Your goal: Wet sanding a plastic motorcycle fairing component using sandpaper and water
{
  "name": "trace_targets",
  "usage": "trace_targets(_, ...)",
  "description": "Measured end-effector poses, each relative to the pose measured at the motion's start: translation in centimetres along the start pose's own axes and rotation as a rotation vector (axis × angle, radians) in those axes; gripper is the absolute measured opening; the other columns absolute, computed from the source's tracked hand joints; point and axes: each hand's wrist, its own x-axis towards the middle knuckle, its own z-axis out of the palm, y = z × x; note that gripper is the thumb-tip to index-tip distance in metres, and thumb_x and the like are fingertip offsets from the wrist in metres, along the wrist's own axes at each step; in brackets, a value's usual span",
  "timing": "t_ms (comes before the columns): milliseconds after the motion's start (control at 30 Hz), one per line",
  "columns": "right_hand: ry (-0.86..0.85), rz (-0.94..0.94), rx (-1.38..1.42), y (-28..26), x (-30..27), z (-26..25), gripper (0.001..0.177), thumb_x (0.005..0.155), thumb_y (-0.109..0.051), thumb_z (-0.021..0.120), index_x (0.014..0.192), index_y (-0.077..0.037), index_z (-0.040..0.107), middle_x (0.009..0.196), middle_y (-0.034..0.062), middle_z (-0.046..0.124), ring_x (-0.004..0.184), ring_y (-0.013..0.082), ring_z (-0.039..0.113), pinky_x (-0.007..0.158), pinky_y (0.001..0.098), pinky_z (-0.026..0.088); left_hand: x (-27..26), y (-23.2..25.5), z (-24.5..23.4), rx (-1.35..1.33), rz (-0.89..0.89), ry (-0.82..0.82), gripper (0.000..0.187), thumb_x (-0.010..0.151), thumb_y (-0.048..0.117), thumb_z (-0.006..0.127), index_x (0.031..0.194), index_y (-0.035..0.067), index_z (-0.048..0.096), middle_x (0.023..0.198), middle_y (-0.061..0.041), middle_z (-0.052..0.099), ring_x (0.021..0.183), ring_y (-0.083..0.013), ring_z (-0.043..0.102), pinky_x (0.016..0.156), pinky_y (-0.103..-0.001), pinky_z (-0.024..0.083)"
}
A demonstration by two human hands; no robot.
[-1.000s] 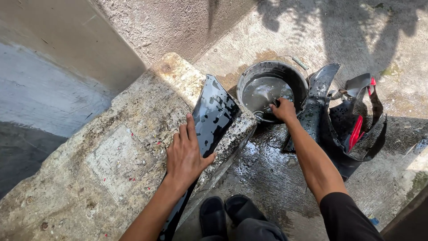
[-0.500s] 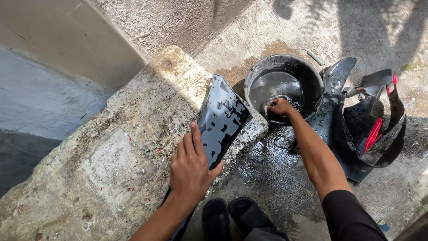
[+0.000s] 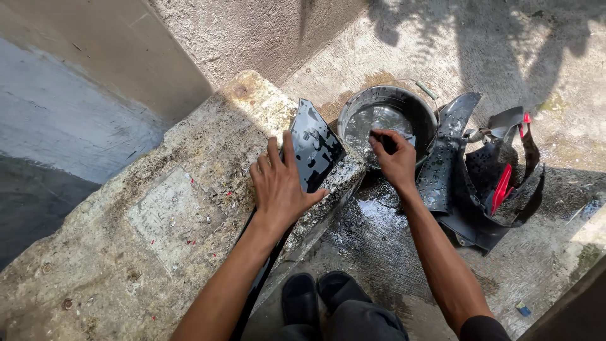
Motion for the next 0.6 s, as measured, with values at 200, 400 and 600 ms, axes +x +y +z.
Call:
trace_targets(200,0.016,0.051,0.183,-2.4,-3.9,1.4,0.025,0.087,-0.014,0.087,0.109,-0.008,0.077,0.103,0.0079,0.075,0.096,0.0106,0.067,0.087,0.0284,0.057,1.6,0.0,0.8,0.14,0.009,-0.054,0.135,0.054,0.054,0.086,0.159,0.0,0.021,0.121,-0.029,0.054,0.083,-0.0393,0.068,0.052,-0.044,0.06)
trace_targets(400,0.092,-0.135,0.099,-4.3,-4.5,0.5,0.014,0.098,-0.002,0.074,0.111,-0.002,0.074,0.108,0.0153,0.074,0.106,0.0236,0.069,0.09,0.0384,0.057,0.9,0.3,0.5,0.066,0.082,-0.096,0.128,0.056,0.054,0.078,0.158,-0.001,0.024,0.115,-0.027,0.056,0.074,-0.0316,0.065,0.05,-0.04,0.056)
trace_targets(600,0.057,-0.45,-0.119,-3.6,-4.0,1.3,0.021,0.098,0.003,0.069,0.116,-0.007,0.074,0.11,0.0124,0.072,0.108,0.0338,0.07,0.089,0.0428,0.058,0.7,0.3,0.2,0.12,0.097,-0.123,0.128,0.059,0.059,0.076,0.159,-0.002,0.022,0.115,-0.028,0.056,0.079,-0.0344,0.065,0.051,-0.043,0.057)
